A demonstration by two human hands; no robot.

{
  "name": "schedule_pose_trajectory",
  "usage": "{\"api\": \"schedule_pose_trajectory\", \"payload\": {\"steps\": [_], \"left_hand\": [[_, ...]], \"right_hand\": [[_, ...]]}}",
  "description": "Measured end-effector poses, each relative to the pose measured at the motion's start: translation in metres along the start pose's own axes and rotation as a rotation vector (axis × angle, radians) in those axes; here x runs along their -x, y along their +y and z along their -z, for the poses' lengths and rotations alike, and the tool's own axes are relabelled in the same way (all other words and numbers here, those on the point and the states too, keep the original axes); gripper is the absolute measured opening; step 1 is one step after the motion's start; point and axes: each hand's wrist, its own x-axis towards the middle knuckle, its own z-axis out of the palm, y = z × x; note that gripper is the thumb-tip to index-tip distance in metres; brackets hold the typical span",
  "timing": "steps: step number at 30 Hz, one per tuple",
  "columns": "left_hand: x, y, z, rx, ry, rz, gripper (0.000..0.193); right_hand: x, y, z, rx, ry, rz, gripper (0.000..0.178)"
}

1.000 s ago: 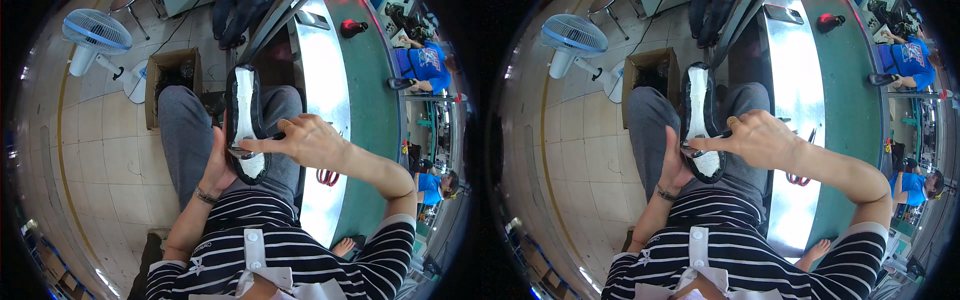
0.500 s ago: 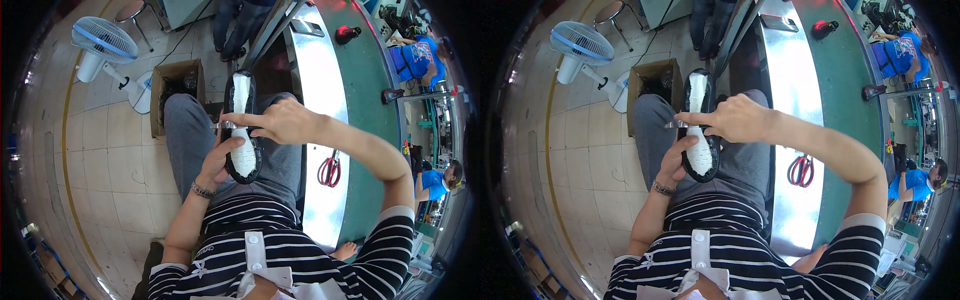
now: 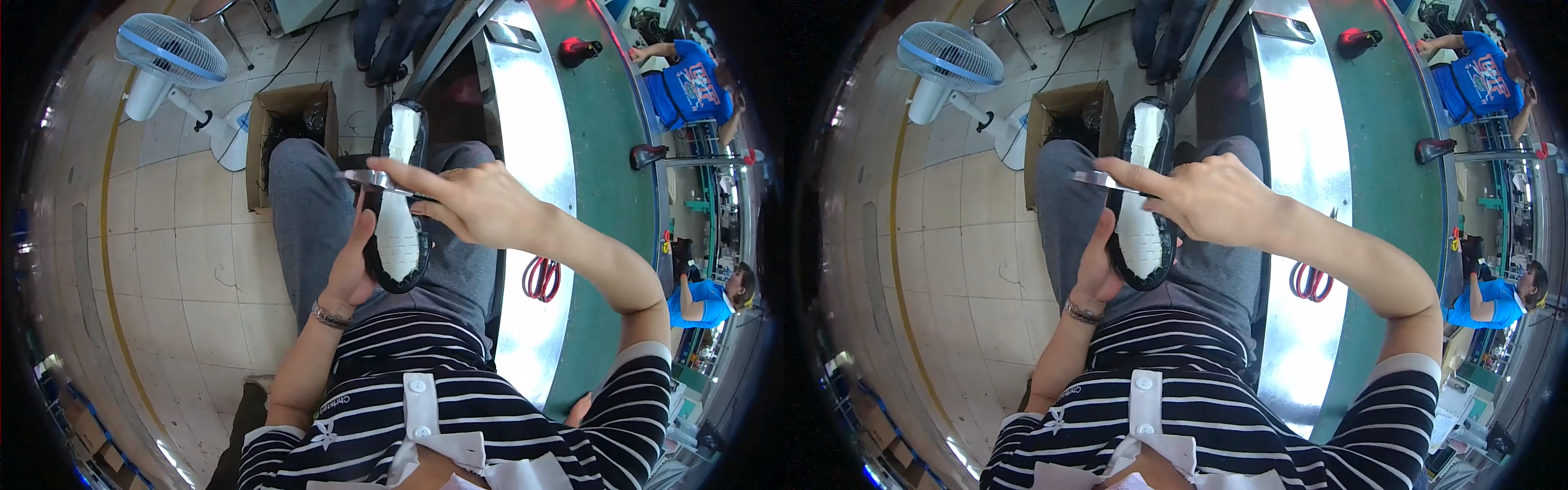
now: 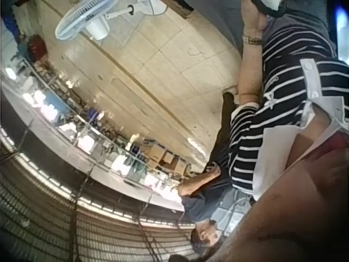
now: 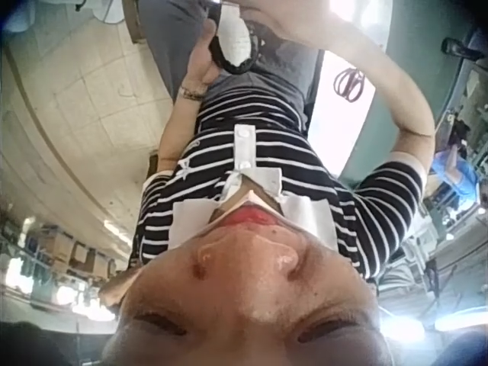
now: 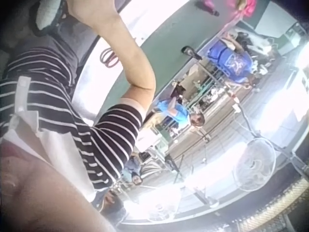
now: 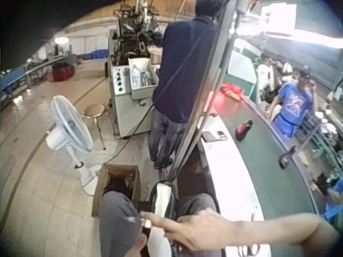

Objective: Assembling and finishing shoe components at a factory workbench including trimming and measuring.

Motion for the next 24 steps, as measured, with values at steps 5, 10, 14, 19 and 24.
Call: {"api": "schedule_pose_trajectory", "payload": {"steps": [5,10,14,19,24], "left_hand": [[0.0,-0.002,-0.026,-0.306,0.306,-0.239,0.066],[0.005,0.005,-0.013,-0.19,0.21,-0.024,0.117],[0.008,0.005,-0.005,-0.351,0.165,0.013,0.124],[0.005,0.003,-0.002,-0.35,0.138,0.048,0.13],[-0.002,0.0,0.006,-0.787,0.017,-0.381,0.108]], "right_hand": [[-0.002,-0.012,0.021,0.127,-0.041,0.094,0.073],[0.0,-0.014,-0.009,0.268,-0.115,0.108,0.066],[0.016,-0.03,-0.004,0.246,0.078,0.285,0.069],[0.015,-0.022,-0.028,0.027,-0.077,0.005,0.065],[0.038,-0.053,-0.02,-0.051,0.042,0.24,0.067]]}}
